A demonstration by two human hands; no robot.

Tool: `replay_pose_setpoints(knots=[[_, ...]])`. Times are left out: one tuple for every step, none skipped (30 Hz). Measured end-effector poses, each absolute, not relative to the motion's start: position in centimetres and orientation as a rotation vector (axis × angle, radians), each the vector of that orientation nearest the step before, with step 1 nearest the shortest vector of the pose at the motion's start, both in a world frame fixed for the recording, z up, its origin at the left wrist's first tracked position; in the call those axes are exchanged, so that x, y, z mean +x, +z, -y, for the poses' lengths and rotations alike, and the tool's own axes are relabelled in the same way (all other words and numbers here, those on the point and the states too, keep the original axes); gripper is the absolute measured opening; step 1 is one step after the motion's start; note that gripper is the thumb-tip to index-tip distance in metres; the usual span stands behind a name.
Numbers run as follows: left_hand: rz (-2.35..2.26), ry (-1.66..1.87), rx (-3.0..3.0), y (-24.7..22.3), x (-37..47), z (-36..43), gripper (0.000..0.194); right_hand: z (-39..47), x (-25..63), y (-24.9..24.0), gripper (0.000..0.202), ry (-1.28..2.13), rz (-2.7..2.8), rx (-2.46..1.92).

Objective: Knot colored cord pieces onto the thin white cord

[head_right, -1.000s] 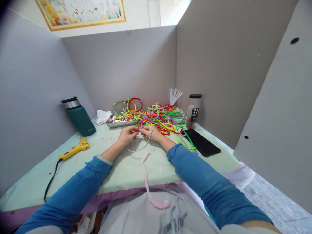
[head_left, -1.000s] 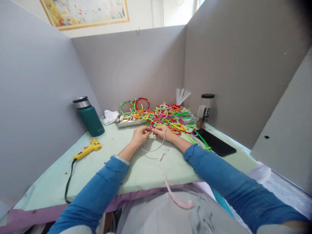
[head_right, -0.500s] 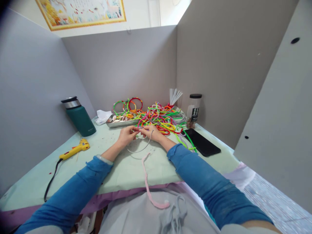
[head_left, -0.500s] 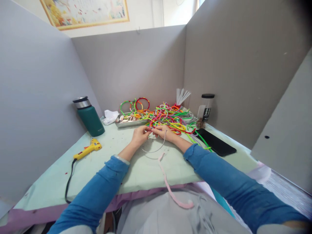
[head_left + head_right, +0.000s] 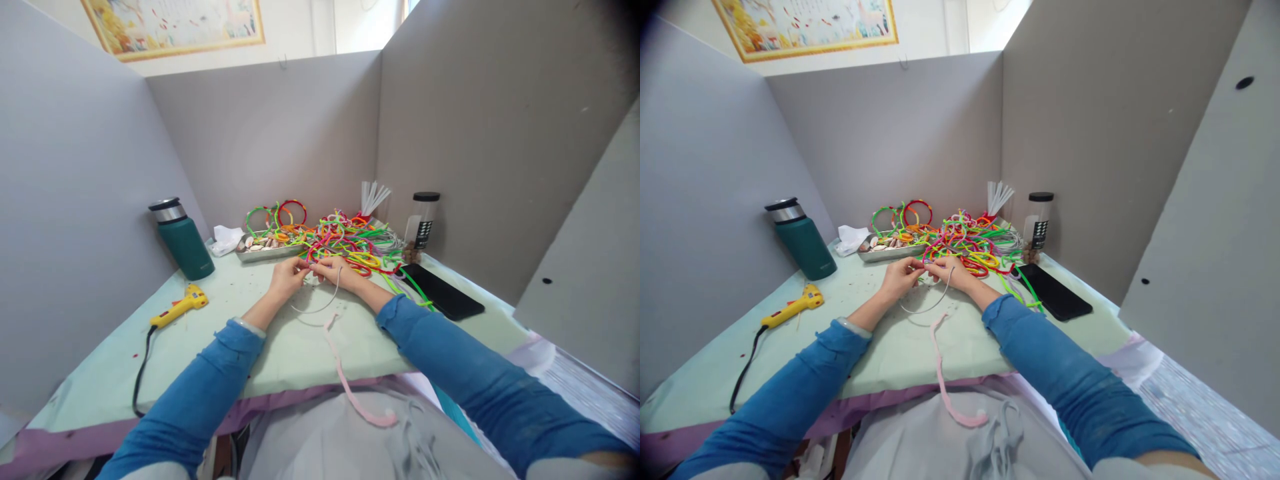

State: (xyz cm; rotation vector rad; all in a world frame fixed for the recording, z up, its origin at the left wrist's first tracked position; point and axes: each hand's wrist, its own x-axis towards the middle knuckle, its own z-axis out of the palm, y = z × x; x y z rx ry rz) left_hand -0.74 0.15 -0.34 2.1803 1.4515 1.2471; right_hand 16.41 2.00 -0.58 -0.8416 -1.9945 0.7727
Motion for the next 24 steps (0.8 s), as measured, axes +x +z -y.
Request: replay_pose_setpoints(knots=[[-1.456,1.241,2.176,-0.33,-0.74,-0.14,0.019,-1.96,16.42,-0.54,0.046,0.769,1.999,-0.847],[-1.458,1.236,2.174,-0.31,-0.74,-0.13,0.019,-1.94,16.43,-0.52,0.046,0.765,2.002,-0.851],[-1.457,1.23,2.173,-0.29,-0.74,-0.12,0.019,-1.95,16.43,-0.51,0.045,0.762,2.004,-0.852],[-1.458,1.223,2.176,-0.28,-0.74,-0.11,0.019,-1.97,16.43,-0.53,0.045,0.761,2.007,-0.851],[-1.461,1.217,2.182,-0.26,-0.74,-0.11,0.019,-2.03,16.44,-0.57,0.044,0.762,2.007,-0.849],[-1.468,1.212,2.191,-0.24,-0.75,-0.11,0.019,-2.11,16.43,-0.64,0.044,0.765,2.008,-0.845],[-1.479,1.207,2.202,-0.23,-0.76,-0.12,0.02,-2.19,16.43,-0.72,0.043,0.768,2.008,-0.841],[-1.491,1.202,2.215,-0.22,-0.77,-0.14,0.02,-2.28,16.43,-0.81,0.043,0.769,2.01,-0.836],[-1.503,1.194,2.228,-0.2,-0.77,-0.16,0.02,-2.37,16.43,-0.9,0.042,0.769,2.011,-0.834],[-1.515,1.185,2.24,-0.18,-0.77,-0.17,0.02,-2.43,16.43,-0.98,0.042,0.768,2.011,-0.834],[-1.526,1.173,2.25,-0.15,-0.77,-0.17,0.02,-2.48,16.43,-1.03,0.042,0.767,2.011,-0.834],[-1.537,1.159,2.258,-0.11,-0.76,-0.17,0.02,-2.49,16.43,-1.07,0.041,0.768,2.014,-0.833],[-1.548,1.146,2.264,-0.07,-0.74,-0.15,0.02,-2.49,16.44,-1.08,0.041,0.77,2.016,-0.833],[-1.557,1.135,2.268,-0.03,-0.72,-0.13,0.02,-2.47,16.44,-1.08,0.041,0.773,2.018,-0.836],[-1.565,1.126,2.27,0.01,-0.7,-0.11,0.019,-2.45,16.44,-1.07,0.041,0.775,2.02,-0.838],[-1.568,1.12,2.272,0.03,-0.69,-0.1,0.019,-2.42,16.44,-1.06,0.042,0.774,2.021,-0.84],[-1.568,1.115,2.275,0.04,-0.69,-0.09,0.018,-2.41,16.44,-1.06,0.042,0.771,2.021,-0.841],[-1.566,1.113,2.28,0.03,-0.69,-0.09,0.018,-2.41,16.44,-1.07,0.042,0.766,2.02,-0.842],[-1.563,1.112,2.286,0.0,-0.7,-0.09,0.018,-2.42,16.44,-1.09,0.042,0.761,2.021,-0.841],[-1.56,1.112,2.291,-0.03,-0.71,-0.11,0.018,-2.45,16.44,-1.13,0.041,0.757,2.022,-0.841],[-1.559,1.112,2.295,-0.07,-0.73,-0.12,0.018,-2.49,16.43,-1.17,0.041,0.755,2.023,-0.841],[-1.558,1.113,2.298,-0.11,-0.73,-0.13,0.018,-2.54,16.42,-1.21,0.041,0.753,2.023,-0.842],[-1.558,1.115,2.299,-0.13,-0.73,-0.13,0.018,-2.59,16.41,-1.25,0.041,0.753,2.024,-0.841],[-1.558,1.116,2.3,-0.14,-0.73,-0.13,0.018,-2.62,16.4,-1.28,0.041,0.754,2.023,-0.842]])
